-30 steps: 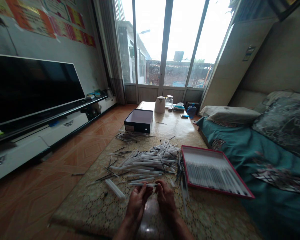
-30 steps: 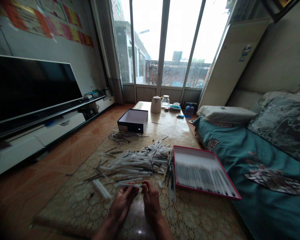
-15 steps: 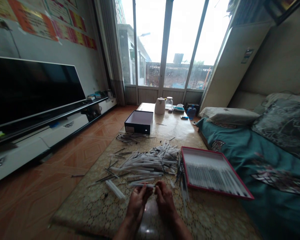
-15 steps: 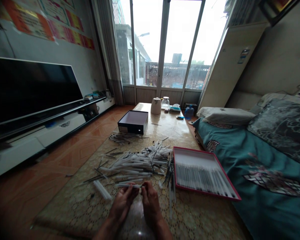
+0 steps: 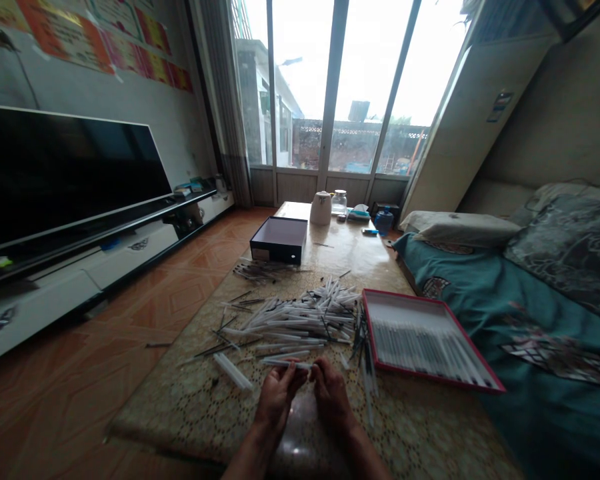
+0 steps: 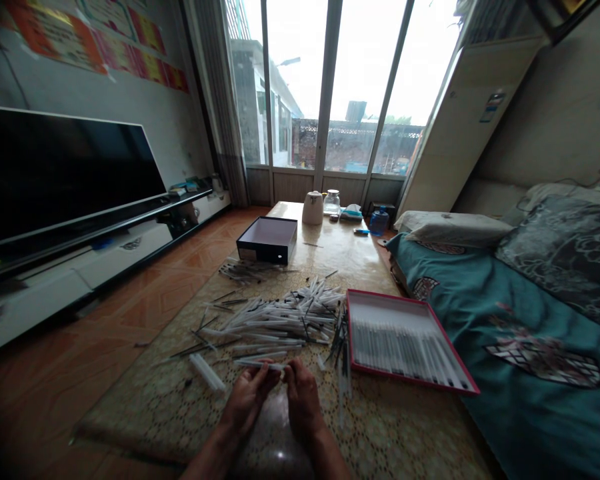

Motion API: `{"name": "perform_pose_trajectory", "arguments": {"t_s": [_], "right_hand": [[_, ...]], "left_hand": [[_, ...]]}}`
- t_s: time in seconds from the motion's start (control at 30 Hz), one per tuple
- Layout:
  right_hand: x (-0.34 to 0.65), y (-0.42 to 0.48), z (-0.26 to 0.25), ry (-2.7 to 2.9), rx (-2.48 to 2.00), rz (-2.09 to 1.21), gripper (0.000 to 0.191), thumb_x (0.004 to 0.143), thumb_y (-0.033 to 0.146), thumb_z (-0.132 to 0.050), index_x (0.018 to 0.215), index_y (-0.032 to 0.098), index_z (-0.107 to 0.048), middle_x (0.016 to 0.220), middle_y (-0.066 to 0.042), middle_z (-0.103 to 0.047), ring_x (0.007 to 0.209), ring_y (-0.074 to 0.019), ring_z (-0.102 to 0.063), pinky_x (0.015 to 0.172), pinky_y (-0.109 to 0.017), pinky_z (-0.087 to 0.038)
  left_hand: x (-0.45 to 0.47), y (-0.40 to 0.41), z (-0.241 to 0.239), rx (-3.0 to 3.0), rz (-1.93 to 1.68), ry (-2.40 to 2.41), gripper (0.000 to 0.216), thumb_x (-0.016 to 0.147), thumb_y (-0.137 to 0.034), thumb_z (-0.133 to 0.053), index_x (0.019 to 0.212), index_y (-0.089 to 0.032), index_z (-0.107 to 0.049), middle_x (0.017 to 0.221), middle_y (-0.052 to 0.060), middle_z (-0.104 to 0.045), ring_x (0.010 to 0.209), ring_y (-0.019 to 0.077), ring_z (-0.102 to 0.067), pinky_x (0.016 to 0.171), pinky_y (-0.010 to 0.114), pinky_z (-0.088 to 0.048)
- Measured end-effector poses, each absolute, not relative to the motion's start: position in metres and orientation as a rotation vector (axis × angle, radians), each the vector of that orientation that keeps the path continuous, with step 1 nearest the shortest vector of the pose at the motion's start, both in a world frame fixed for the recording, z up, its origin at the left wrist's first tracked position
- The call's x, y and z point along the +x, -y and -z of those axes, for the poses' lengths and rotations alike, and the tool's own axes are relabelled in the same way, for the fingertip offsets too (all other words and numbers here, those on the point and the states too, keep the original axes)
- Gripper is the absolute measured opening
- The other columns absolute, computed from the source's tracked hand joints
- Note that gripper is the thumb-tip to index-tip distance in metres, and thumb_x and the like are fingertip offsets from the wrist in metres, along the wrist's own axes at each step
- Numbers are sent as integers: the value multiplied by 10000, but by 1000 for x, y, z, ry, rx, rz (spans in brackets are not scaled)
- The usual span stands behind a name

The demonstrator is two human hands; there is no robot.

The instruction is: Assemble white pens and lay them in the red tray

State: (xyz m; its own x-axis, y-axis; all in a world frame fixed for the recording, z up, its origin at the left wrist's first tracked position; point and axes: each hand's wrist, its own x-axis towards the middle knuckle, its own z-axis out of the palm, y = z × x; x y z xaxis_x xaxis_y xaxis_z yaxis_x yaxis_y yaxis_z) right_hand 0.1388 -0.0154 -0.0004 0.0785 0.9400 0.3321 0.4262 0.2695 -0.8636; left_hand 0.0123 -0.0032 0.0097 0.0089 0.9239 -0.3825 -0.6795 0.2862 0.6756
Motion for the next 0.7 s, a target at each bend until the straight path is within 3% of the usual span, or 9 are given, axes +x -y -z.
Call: {"name": "perform_pose_trajectory", "arguments": {"t_s": [0.1, 0.27, 0.7], "right_hand": [[139, 15, 3, 1539, -1349, -604, 355, 917, 385, -334, 663, 207, -508, 593, 15, -529, 555, -123, -497, 554, -219, -356], [139, 14, 5, 1539, -1308, -648, 268, 910, 375, -363, 777, 204, -522, 675, 7, -561, 613, -127, -536, 591, -220, -384], [138, 16, 2, 1550, -1319, -600, 318, 916, 388, -347, 721, 207, -520, 642, 11, -549, 580, -122, -513, 567, -217, -375]], "left_hand": [[12, 4, -10, 340, -1284, -899, 133, 675, -120, -719, 764, -103, -622, 663, 71, -704, 625, 165, -681, 625, 248, -563], [11, 4, -11, 336, -1296, -863, 163, 660, -145, -736, 777, -108, -628, 693, 69, -710, 659, 173, -687, 657, 255, -562], [11, 4, -12, 356, -1299, -866, 219, 610, -166, -772, 766, -112, -628, 672, 61, -708, 644, 173, -684, 638, 246, -556]]}}
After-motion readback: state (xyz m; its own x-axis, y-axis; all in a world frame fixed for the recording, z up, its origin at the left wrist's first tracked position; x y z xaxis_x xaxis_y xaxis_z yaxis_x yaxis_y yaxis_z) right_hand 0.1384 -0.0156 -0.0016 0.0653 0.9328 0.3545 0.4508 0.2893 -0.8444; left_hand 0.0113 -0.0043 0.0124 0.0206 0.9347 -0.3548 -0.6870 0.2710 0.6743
